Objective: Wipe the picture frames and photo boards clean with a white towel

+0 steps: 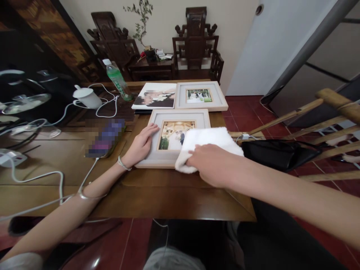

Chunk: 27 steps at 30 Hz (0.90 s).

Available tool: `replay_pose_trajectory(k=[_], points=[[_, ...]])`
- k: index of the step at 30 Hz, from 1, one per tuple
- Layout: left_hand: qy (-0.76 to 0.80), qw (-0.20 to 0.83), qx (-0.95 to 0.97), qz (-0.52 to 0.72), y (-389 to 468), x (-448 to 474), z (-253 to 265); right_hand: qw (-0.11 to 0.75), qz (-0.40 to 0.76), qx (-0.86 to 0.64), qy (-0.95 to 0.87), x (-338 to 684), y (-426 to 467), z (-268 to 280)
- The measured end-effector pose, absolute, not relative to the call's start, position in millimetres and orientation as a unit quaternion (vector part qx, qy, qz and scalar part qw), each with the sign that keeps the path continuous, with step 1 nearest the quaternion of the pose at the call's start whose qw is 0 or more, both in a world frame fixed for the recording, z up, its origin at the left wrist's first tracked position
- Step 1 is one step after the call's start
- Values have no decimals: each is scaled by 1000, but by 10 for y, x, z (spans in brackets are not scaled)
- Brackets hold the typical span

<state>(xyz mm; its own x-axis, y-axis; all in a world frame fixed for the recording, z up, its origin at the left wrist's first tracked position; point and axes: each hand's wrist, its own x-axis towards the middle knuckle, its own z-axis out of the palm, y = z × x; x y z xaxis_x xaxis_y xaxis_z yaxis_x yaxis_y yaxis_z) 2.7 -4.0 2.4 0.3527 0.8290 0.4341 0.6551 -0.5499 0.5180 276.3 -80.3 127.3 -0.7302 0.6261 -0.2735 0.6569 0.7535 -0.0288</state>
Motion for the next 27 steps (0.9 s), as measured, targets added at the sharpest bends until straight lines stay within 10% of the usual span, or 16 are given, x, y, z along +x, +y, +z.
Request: replay_pose_trajectory(k=[7,18,27], points=[[452,127,817,335,-33,13,16,96,-116,357,922,2552,-889,1199],[445,116,824,330,-5,0,-32,45,185,387,902,2564,509,1030],[450,128,819,332,-8,19,-24,110,71,349,928,2490,-197,782]])
